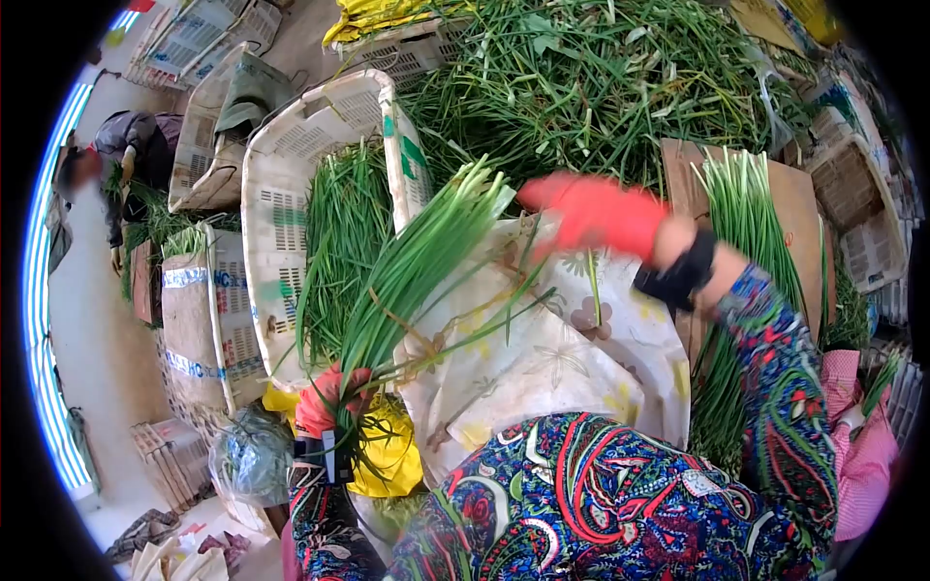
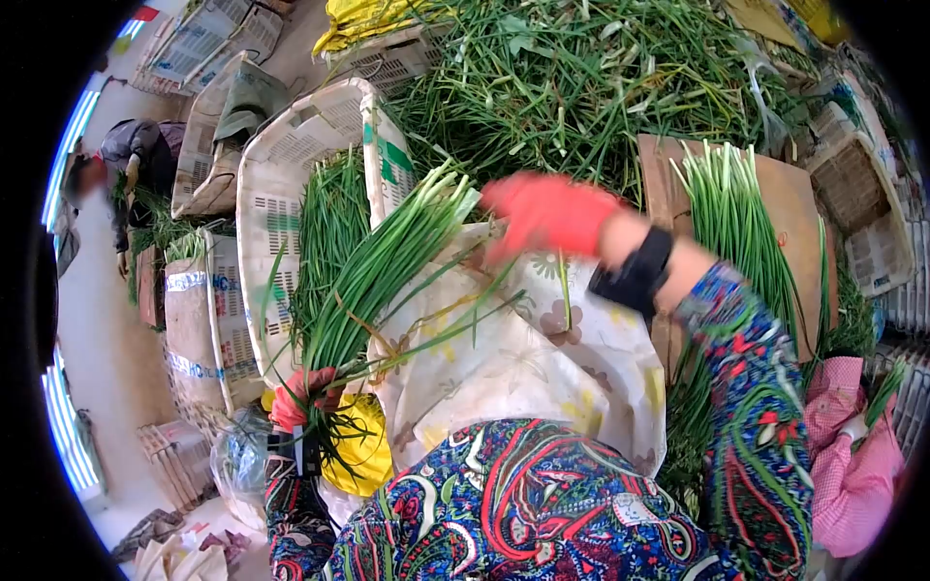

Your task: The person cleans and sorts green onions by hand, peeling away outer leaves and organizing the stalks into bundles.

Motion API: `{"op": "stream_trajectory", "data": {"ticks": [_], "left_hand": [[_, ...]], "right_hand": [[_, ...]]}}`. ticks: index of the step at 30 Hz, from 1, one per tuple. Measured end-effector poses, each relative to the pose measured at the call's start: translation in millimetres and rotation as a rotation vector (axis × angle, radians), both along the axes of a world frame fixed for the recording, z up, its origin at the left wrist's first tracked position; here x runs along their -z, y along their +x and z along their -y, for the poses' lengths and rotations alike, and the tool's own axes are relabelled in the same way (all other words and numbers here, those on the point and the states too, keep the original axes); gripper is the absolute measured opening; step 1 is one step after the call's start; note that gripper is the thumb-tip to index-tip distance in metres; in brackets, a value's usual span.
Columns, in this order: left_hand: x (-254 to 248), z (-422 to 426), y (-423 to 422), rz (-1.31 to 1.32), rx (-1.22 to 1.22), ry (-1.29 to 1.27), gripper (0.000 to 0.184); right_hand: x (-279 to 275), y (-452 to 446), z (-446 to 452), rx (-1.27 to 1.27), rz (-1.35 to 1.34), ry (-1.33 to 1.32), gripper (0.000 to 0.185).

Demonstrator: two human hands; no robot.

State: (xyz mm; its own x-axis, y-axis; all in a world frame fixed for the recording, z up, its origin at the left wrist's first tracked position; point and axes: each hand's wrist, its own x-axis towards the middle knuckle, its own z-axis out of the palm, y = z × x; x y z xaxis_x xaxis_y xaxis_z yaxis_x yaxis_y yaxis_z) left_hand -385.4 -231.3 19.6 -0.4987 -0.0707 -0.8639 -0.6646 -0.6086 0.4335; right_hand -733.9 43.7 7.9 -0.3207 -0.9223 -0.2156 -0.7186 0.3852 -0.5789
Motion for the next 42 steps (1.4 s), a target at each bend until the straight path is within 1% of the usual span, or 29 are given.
{"op": "stream_trajectory", "data": {"ticks": [1,2,4,7,10,11,13,15,17,18,19,20,21,22,24,25,27,28,29,31,32,33,35,37,38,39,40,41,42], "left_hand": [[-3.0,3.6,-4.9,0.004,-0.03,0.132,0.014],[-15.9,-10.4,-14.7,0.021,-0.153,-0.043,0.014],[-35.4,-15.0,-32.4,-0.038,-0.127,0.044,0.012],[-63.7,-21.9,-55.4,-0.006,-0.018,-0.035,0.014],[-97.5,-24.7,-74.4,0.003,0.094,-0.216,0.011],[-108.2,-24.5,-80.2,0.003,0.125,-0.336,0.014],[-125.0,-11.0,-91.4,0.101,0.105,-0.354,0.015],[-148.6,-6.3,-107.1,0.113,0.255,-0.609,0.018],[-164.6,10.9,-117.8,0.126,0.44,-0.726,0.025],[-174.7,17.0,-123.2,0.14,0.513,-0.762,0.031],[-184.2,16.5,-129.8,0.107,0.494,-0.8,0.031],[-187.8,28.7,-131.5,0.092,0.493,-0.798,0.031],[-192.8,42.3,-132.6,0.075,0.49,-0.795,0.03],[-199.7,44.9,-138.1,0.086,0.532,-0.842,0.031],[-214.5,39.2,-149.8,0.177,0.612,-0.97,0.033],[-217.5,39.3,-152.3,0.196,0.644,-1.011,0.036],[-227.9,21.5,-166.1,0.228,0.712,-1.1,0.045],[-229.4,15.5,-169.4,0.243,0.75,-1.142,0.049],[-225.0,18.4,-168.7,0.171,0.811,-1.16,0.053],[-215.1,25.0,-168.0,0.027,0.938,-1.199,0.06],[-217.3,5.4,-169.6,0.108,0.966,-1.262,0.064],[-213.1,-1.9,-165.7,0.175,1.023,-1.369,0.064],[-197.0,-5.7,-147.5,0.021,1.112,-1.493,0.065],[-188.1,-34.9,-131.8,0.156,1.062,-1.49,0.065],[-168.1,-37.9,-111.9,0.064,1.15,-1.615,0.069],[-149.1,-41.9,-91.8,-0.031,1.234,-1.736,0.073],[-138.2,-61.1,-81.7,0.162,1.326,-1.715,0.078],[-126.5,-82.7,-72.1,0.355,1.411,-1.681,0.082],[-106.0,-92.2,-53.0,0.327,1.397,-1.647,0.084]], "right_hand": [[-7.5,38.6,15.3,-0.181,0.019,0.01,0.084],[17.2,73.0,15.6,-0.146,0.131,-0.294,0.087],[33.3,127.4,36.0,-0.116,-0.157,-0.323,0.083],[34.3,148.2,73.8,0.059,0.008,-0.254,0.057],[33.7,134.4,90.8,-0.055,0.083,-0.239,0.027],[32.0,128.2,91.6,-0.062,0.023,-0.287,0.022],[25.0,112.5,83.2,-0.082,-0.097,-0.376,0.016],[18.9,79.9,69.8,-0.163,-0.247,-0.243,0.017],[19.1,26.6,52.2,-0.183,-0.324,-0.166,0.017],[11.7,-4.6,45.9,-0.133,-0.368,0.014,0.015],[5.1,-35.0,33.8,-0.115,-0.551,0.011,0.014],[6.5,-71.7,28.8,-0.02,-0.653,0.205,0.015],[4.5,-106.9,8.5,0.107,-0.624,0.079,0.017],[-12.9,-132.0,-2.1,0.337,-0.548,0.291,0.019],[14.0,-183.1,-26.2,0.528,-0.74,0.388,0.022],[62.2,-225.3,-31.3,0.769,-0.72,0.283,0.025],[-9.2,-142.0,-20.7,0.56,-0.766,0.23,0.035],[-31.0,-111.2,-7.2,0.441,-0.376,0.301,0.051],[-48.6,-76.6,-2.4,0.246,-0.178,0.243,0.056],[-20.5,-24.7,21.1,0.141,0.936,0.041,0.047],[-12.4,8.1,39.4,0.144,1.37,0.071,0.047],[7.3,38.4,49.7,0.142,1.727,-0.099,0.046],[46.4,88.3,84.9,0.449,2.239,-0.104,0.044],[54.1,110.9,98.7,0.675,2.442,-0.231,0.041],[59.6,116.2,106.3,0.794,2.534,-0.292,0.04],[82.3,120.5,121.7,0.604,2.407,-0.591,0.039],[117.3,113.4,124.7,0.383,3.058,-0.504,0.041],[85.5,104.6,109.4,0.587,2.717,-0.639,0.044],[50.8,95.4,93.3,0.775,2.345,-0.659,0.047]]}}
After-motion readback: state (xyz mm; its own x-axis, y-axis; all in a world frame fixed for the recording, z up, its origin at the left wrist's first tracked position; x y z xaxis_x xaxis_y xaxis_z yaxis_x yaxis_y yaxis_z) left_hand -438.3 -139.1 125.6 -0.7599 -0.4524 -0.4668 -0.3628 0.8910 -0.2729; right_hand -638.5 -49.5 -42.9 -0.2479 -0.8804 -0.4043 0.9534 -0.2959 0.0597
